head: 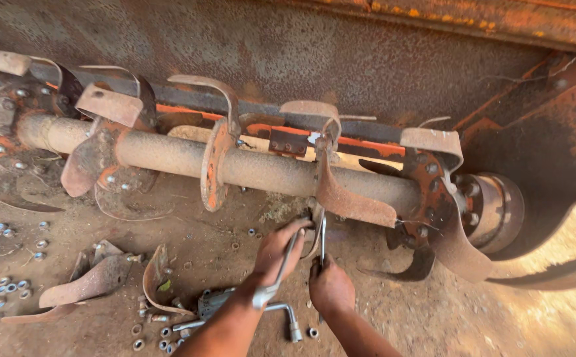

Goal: The person uses a cordless impact wrench and two manual wrenches to tighten bolts on a large, rusty auger shaft. They switch between the power tool and manual tools to secure the fasteners on the machinery.

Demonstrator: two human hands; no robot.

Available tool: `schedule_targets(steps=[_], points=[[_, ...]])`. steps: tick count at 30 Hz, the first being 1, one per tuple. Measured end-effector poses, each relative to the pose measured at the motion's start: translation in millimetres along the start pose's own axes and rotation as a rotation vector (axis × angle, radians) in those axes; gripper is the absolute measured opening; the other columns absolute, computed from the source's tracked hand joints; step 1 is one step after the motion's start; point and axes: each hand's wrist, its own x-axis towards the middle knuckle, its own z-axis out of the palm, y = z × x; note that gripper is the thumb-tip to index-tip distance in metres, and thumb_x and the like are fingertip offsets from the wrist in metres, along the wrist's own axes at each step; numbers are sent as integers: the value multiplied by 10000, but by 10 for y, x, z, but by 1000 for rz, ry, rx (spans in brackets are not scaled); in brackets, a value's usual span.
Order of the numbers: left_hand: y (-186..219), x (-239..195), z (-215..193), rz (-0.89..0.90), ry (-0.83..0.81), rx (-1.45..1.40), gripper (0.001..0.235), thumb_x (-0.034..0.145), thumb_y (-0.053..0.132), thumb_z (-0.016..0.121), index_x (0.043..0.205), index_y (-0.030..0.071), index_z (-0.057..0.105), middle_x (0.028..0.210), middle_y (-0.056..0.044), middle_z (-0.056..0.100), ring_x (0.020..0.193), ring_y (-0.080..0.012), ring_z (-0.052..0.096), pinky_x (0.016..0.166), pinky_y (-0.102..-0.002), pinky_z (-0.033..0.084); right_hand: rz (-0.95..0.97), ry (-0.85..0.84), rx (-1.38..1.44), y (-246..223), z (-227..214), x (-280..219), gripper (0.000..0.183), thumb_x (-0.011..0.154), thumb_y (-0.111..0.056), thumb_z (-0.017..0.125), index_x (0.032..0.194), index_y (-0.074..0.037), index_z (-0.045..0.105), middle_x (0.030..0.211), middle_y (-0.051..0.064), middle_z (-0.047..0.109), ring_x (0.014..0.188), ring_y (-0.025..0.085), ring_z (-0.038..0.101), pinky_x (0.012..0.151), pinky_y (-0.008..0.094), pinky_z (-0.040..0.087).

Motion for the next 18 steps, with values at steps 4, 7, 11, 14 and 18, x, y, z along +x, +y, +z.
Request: schedule_targets(steps=[4,7,11,14,18], points=[[-105,7,123,55,76,42,356,961,214,581,1282,117,701,1093,-216,744,1008,-385,717,862,-431,562,-37,17,-4,21,2,-16,328,993,-404,485,1151,-165,644,1066,220,733,1040,429,690,908,542,545],[-360,76,314,-258,-3,80,401,960,298,560,1330,220,694,996,-212,755,933,-335,761,850,-422,567,-73,45,12,37,-25,9,327,990,-398,479,1161,-165,632,1056,226,723,1021,445,678,890,555,537],[-867,541,590,-47,274,61,261,839,317,747,1007,126,804,1036,-153,775,918,-305,724,787,-417,570,-101,32,32,116,23,26,339,996,-390,485,1138,-122,636,1045,241,725,1014,454,677,884,556,538],[-1083,1130,505,-280,-5,72,288,884,309,688,1044,87,778,1041,-146,783,910,-291,753,782,-421,587,22,-11,14,56,47,70,353,996,-404,464,1164,-129,609,1044,227,724,1002,440,690,887,552,543],[-994,1783,414,-617,-704,21,331,943,299,609,1093,35,743,1048,-137,794,899,-272,791,776,-428,611,-44,12,-2,111,22,13,352,990,-407,488,1143,-130,643,1053,242,716,1015,457,674,891,553,541]])
